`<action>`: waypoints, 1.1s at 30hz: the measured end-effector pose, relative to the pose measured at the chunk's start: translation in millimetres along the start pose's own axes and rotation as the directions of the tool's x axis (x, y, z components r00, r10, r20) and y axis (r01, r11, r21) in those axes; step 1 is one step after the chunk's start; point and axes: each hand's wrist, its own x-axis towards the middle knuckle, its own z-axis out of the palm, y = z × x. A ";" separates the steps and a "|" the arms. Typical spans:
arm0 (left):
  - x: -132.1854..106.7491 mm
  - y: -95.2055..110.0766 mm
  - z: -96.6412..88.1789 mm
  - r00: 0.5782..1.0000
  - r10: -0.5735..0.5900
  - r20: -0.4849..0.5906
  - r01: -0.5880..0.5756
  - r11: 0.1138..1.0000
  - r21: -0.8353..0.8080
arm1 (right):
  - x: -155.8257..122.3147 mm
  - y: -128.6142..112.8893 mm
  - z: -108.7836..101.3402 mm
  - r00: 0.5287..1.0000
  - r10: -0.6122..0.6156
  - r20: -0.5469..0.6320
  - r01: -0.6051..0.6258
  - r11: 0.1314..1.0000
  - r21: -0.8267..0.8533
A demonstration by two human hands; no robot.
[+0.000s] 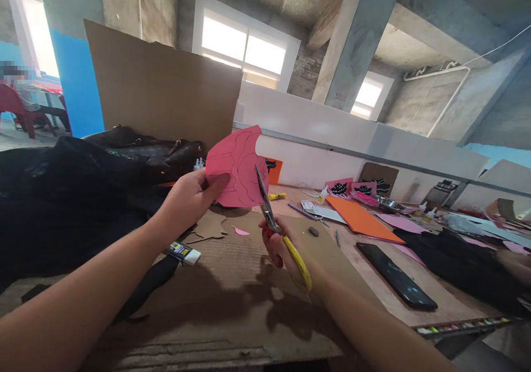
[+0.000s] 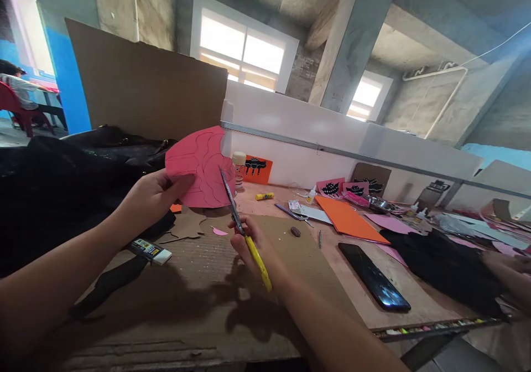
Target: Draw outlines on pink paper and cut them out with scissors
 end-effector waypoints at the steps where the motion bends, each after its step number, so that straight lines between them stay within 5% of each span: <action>1: 0.0 -0.8 0.1 1.000 -0.007 0.002 0.007 1.000 -0.002 | 0.0 -1.3 -0.5 1.000 -0.009 0.002 0.009 1.000 -0.023; 33: 0.3 -0.3 -0.1 1.000 0.010 0.009 -0.010 1.000 0.005 | -0.9 -5.6 0.8 1.000 -0.023 0.014 0.023 0.998 0.057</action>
